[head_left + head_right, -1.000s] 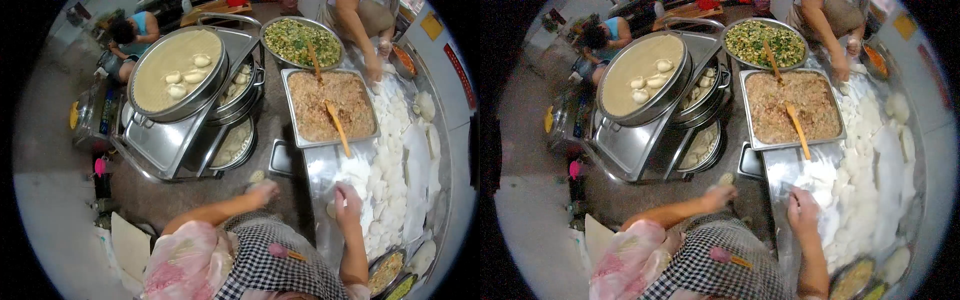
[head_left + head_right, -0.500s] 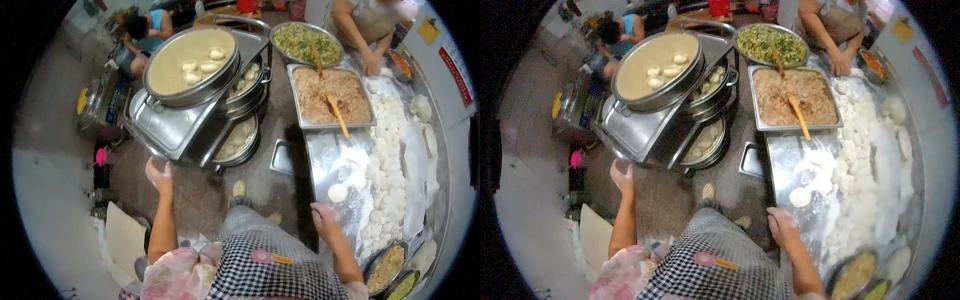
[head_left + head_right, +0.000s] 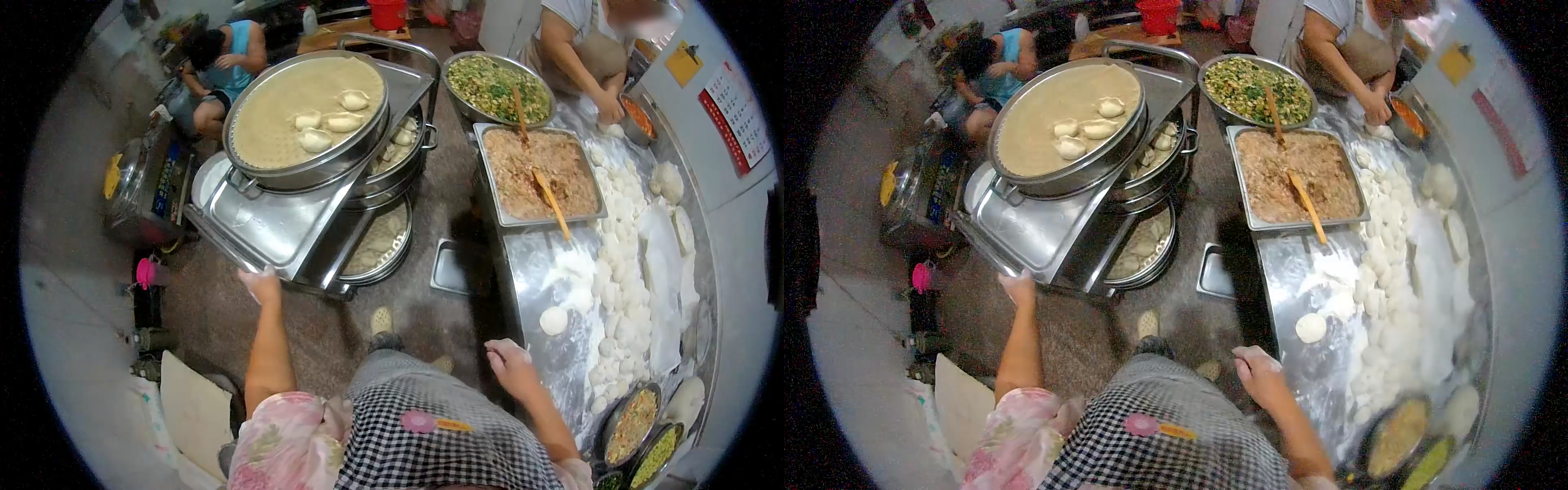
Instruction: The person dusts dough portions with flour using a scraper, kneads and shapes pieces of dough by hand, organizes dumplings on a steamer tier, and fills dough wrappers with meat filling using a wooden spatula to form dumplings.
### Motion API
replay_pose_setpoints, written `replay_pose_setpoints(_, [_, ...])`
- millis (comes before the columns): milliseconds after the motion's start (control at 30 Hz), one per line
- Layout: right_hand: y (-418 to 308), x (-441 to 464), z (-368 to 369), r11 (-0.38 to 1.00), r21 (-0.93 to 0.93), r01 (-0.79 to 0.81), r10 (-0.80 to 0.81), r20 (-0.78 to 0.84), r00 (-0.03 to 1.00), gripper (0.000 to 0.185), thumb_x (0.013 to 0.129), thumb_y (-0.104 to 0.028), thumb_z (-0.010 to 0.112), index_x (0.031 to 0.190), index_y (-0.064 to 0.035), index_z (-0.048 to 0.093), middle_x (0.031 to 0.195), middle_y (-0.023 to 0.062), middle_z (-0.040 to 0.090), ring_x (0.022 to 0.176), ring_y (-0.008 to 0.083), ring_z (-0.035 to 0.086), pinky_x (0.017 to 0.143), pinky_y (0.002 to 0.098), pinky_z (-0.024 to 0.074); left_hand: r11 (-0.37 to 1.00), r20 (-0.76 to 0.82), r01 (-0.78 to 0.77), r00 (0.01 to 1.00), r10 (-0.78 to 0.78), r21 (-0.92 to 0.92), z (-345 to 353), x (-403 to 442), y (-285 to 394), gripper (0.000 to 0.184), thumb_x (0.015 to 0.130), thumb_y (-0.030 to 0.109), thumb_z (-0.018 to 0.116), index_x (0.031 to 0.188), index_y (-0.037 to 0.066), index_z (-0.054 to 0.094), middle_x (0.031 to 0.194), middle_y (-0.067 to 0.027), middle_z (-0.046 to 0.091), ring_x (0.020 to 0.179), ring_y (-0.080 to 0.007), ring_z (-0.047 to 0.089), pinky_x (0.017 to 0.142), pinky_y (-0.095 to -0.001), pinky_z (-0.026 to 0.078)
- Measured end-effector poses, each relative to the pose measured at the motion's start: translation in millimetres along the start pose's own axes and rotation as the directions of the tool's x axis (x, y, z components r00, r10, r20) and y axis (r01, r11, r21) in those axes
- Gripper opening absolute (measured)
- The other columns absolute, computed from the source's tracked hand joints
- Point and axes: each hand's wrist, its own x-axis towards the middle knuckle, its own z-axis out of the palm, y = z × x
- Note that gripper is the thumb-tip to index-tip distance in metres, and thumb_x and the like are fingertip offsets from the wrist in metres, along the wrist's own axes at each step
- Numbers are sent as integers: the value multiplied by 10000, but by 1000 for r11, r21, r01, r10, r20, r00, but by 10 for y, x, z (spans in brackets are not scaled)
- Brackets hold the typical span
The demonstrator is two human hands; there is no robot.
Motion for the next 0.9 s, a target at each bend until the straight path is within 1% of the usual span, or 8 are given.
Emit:
replay_pose_setpoints(167, [-13,89,110,997,-33,70,-68,62,996,191,831,-136,563,1000,-56,604,939,151,608,888,336,587,778,388,471,999,24,42,999,-42,6,-62,-4,25,713,681,79,648,1265,-110,285,1103,-282,522,981,-378,565,890,-363,424])
replay_pose_setpoints(267, [16,103,168,997,-42,58,-54,85,995,196,836,-149,555,1004,-59,603,945,148,609,886,339,586,776,388,470,1000,26,10,1000,-10,0,-12,101,-140,731,674,87,651,1269,-113,276,1101,-283,524,984,-374,566,890,-359,422])
replay_pose_setpoints(467, [138,51,221,998,-52,38,-31,125,992,207,842,-161,549,1014,-62,605,966,149,610,896,332,586,784,392,468,1000,26,17,1000,-17,16,-41,156,-112,740,668,88,653,1273,-109,274,1108,-279,524,987,-361,567,893,-352,420])
replay_pose_setpoints(567, [178,35,194,999,-42,29,-23,134,991,212,846,-171,546,1018,-65,608,976,148,612,907,330,587,794,393,467,998,36,50,998,-51,43,-42,235,-158,735,671,81,648,1279,-101,278,1108,-263,528,985,-346,568,881,-348,427])
replay_pose_setpoints(667, [249,12,185,1000,-16,-13,15,150,989,211,849,-175,544,1017,-66,610,989,148,611,915,332,585,801,395,466,996,63,46,997,-42,-75,-17,328,-316,688,671,69,648,1251,-92,315,1091,-240,543,966,-327,578,863,-344,435])
replay_pose_setpoints(767, [313,38,177,1000,-10,14,-12,174,985,210,851,-174,543,1018,-66,610,992,149,611,921,332,585,804,394,466,991,106,132,986,-129,-21,-76,356,-240,620,671,57,643,1204,-85,361,1063,-222,557,945,-310,588,848,-343,442])
replay_pose_setpoints(867, [434,107,228,999,-23,48,-42,214,976,210,850,-176,545,1019,-67,609,995,149,611,921,334,585,801,394,468,999,-19,-23,1000,24,41,-3,457,-401,684,628,101,670,1214,-78,366,873,-177,589,754,-270,597,712,-359,485])
replay_pose_setpoints(900, [471,136,259,997,-21,68,-62,223,973,211,850,-176,546,1019,-67,608,999,150,610,922,336,585,800,394,469,999,-8,18,1000,-17,40,-5,495,-435,684,623,109,672,1208,-80,373,888,-182,592,769,-276,599,724,-357,483])
